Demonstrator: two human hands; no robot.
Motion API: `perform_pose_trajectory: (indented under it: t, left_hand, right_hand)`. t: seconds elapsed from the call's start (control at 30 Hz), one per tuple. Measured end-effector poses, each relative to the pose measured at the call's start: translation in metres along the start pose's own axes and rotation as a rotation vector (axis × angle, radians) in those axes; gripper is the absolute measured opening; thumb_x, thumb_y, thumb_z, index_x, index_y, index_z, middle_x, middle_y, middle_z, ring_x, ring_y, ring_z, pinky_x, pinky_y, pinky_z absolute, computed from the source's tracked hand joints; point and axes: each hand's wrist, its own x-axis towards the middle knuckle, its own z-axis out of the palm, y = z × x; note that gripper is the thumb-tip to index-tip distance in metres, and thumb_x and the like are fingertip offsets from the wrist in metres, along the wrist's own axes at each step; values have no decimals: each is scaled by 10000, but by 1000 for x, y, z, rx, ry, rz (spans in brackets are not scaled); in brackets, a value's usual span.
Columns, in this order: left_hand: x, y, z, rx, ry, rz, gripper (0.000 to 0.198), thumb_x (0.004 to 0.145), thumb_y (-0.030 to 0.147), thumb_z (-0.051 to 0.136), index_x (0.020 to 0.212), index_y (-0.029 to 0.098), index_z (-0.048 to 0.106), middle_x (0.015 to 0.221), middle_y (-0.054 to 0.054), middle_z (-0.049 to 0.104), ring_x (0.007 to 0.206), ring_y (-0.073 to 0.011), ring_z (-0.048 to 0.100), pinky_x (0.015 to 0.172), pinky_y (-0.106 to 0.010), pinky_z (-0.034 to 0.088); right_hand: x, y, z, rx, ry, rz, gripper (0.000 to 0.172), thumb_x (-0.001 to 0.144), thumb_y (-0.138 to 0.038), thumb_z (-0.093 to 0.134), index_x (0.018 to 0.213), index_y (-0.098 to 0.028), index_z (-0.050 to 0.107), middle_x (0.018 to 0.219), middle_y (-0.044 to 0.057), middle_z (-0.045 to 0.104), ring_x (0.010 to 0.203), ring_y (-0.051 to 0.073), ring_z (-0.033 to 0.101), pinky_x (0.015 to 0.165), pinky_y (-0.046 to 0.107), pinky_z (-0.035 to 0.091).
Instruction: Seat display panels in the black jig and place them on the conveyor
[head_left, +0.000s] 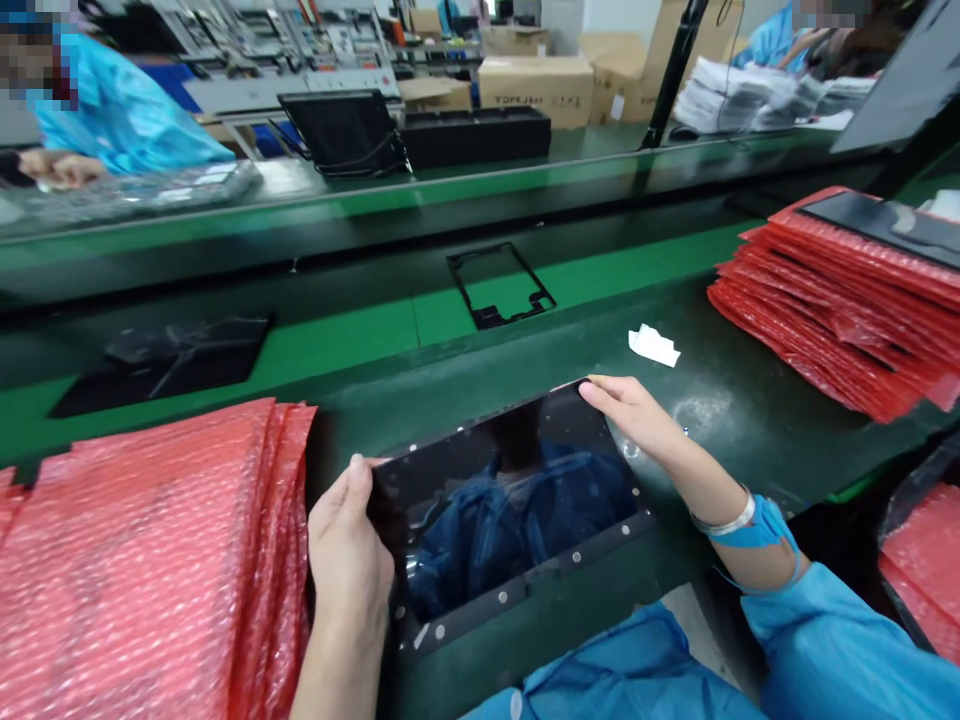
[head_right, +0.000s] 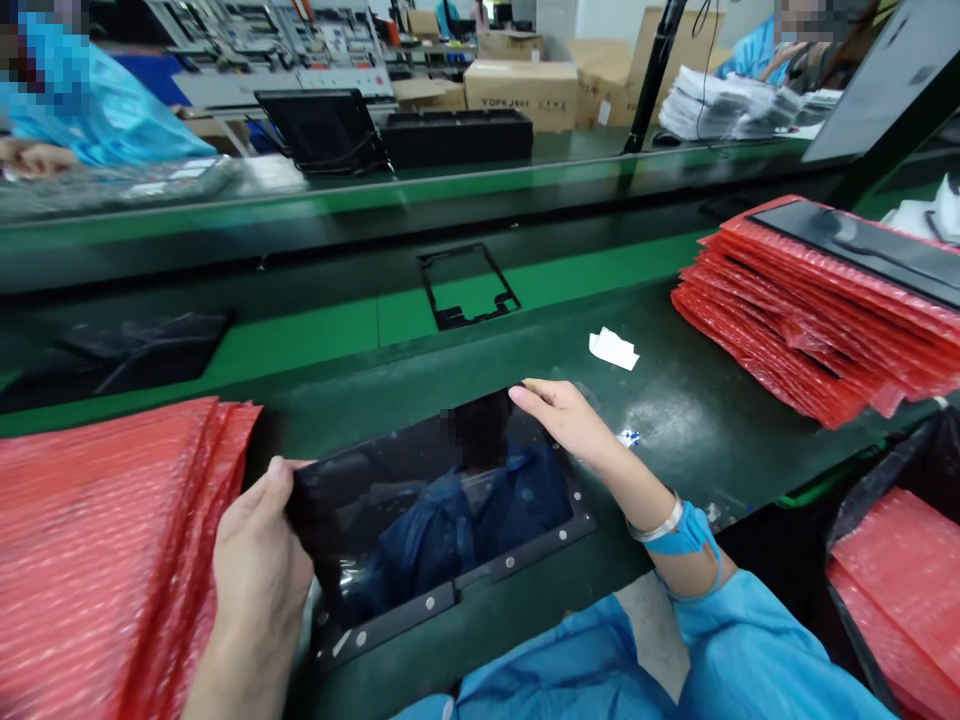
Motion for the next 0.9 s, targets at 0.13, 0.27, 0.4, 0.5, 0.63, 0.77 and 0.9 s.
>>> perform_pose_trajectory:
  t: [0.13, 0.27, 0.4, 0.5, 0.63, 0.77, 0.9]
  left_hand:
    - [0, 3, -5, -124, 161, 53, 304, 635, 458, 779, 673, 179, 665, 616, 11, 639, 577, -136, 598, 625, -258, 530]
    - [1, 2, -9, -207, 241, 61, 223, 667, 377, 778, 671, 184, 666, 630, 31, 643, 598, -110, 588, 626, -210, 523]
    - [-2, 8, -10, -215, 234, 23, 261, 711, 426, 749, 695, 174, 683, 667, -2, 681, 649, -156, 635, 672, -274, 558]
    - [-12, 23, -20, -234, 125, 23, 359, 707, 501, 772, 840, 171, 727, 848, -50, 739, 881, -219, 687, 852, -327, 561]
    - [-32, 50, -53, -93, 98, 332, 460, 795, 472, 722, 1216, 295, 662, 1234, -21, 684, 1250, -250, 571, 1078, -385, 450]
    - [-24, 59, -111, 487, 398, 475, 516, 850, 478, 621, 1341, 328, 568, 1401, -10, 581, 1301, -321, 525, 1129, -545, 382]
    - [11, 44, -165, 1103, 284, 497, 682, 865, 623, 433, 1258, 92, 601, 1299, -202, 616, 1198, -416, 569, 1035, -603, 447]
  right_hand:
    - [-24, -1, -5, 35, -208, 65, 391, 714, -546, 752, 898, -211, 666, 624, -42, 589, 569, 132, 577, 525, 240, 442]
    - [-41, 4, 7, 163, -289, 120, 381, 801, -560, 681, 815, -185, 614, 673, 5, 652, 562, 163, 681, 493, 233, 459]
    - [-32, 2, 15, 241, -189, 128, 417, 741, -561, 751, 731, -184, 573, 657, 13, 646, 490, 181, 678, 407, 229, 433]
    - [-12, -13, 20, 276, -205, 140, 394, 722, -517, 789, 766, -164, 619, 655, 18, 666, 467, 166, 666, 394, 215, 425]
    - [39, -46, 52, 366, -237, 103, 322, 743, -429, 802, 774, -144, 654, 659, 29, 694, 467, 134, 646, 400, 195, 420]
    - [110, -75, 119, 413, -215, 216, 219, 961, -235, 575, 781, -126, 633, 659, 65, 714, 487, 93, 617, 454, 166, 430]
    - [166, -84, 190, 394, -199, 282, 232, 1015, -215, 481, 852, -111, 609, 761, 83, 723, 575, 82, 625, 525, 160, 464]
